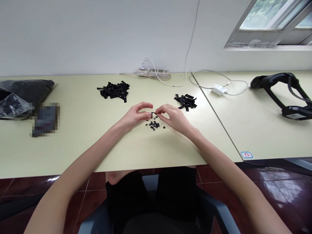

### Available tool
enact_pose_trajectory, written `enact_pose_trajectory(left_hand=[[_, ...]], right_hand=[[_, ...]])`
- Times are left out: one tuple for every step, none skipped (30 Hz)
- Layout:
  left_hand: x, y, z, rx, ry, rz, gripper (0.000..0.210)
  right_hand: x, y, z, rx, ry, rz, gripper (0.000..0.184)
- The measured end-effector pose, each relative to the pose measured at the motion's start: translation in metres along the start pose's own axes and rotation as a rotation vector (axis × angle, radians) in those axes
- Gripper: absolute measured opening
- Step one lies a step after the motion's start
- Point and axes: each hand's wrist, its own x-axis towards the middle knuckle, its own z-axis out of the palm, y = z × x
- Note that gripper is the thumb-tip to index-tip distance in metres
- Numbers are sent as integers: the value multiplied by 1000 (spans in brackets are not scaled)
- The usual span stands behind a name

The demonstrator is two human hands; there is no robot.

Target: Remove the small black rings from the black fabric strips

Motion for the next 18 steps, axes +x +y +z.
enact_pose_trajectory(left_hand=[[1,0,-1,10,13,1,49],[1,0,-3,19,22,1,50],[2,-1,-4,27,32,5,51],[3,-1,-6,38,40,10,51],[4,-2,-7,53,46,16,50],[5,-3,-9,72,51,22,49],[6,-3,-10,92,53,26,48],[6,-4,-11,112,52,29,47],[7,-4,-11,128,47,31,46],[7,-3,-12,142,38,35,46],[6,-2,-11,152,28,43,45],[6,-1,-11,160,20,52,45],[5,0,-10,169,15,64,43],[3,1,-9,184,15,76,41],[2,2,-7,208,18,90,39],[1,2,-6,242,26,104,35],[1,2,-5,284,37,116,33],[1,2,-5,327,47,126,30]], right_hand=[[0,1,0,-4,-12,-10,9],[0,1,0,-11,-23,-17,9],[0,2,0,-19,-33,-23,11],[0,3,0,-28,-41,-27,13],[0,3,0,-36,-47,-30,15],[0,4,0,-43,-51,-32,16],[0,4,1,-48,-54,-34,18],[0,4,1,-53,-54,-34,19],[0,4,1,-56,-52,-31,19],[0,4,2,-55,-45,-27,19],[0,4,2,-48,-33,-19,19],[1,4,2,-33,-14,-7,18],[2,4,1,-9,9,9,17],[3,5,0,20,35,32,16],[4,8,-2,51,66,60,15],[6,11,-5,80,101,92,14],[7,17,-9,103,141,129,13],[8,24,-14,119,193,170,12]])
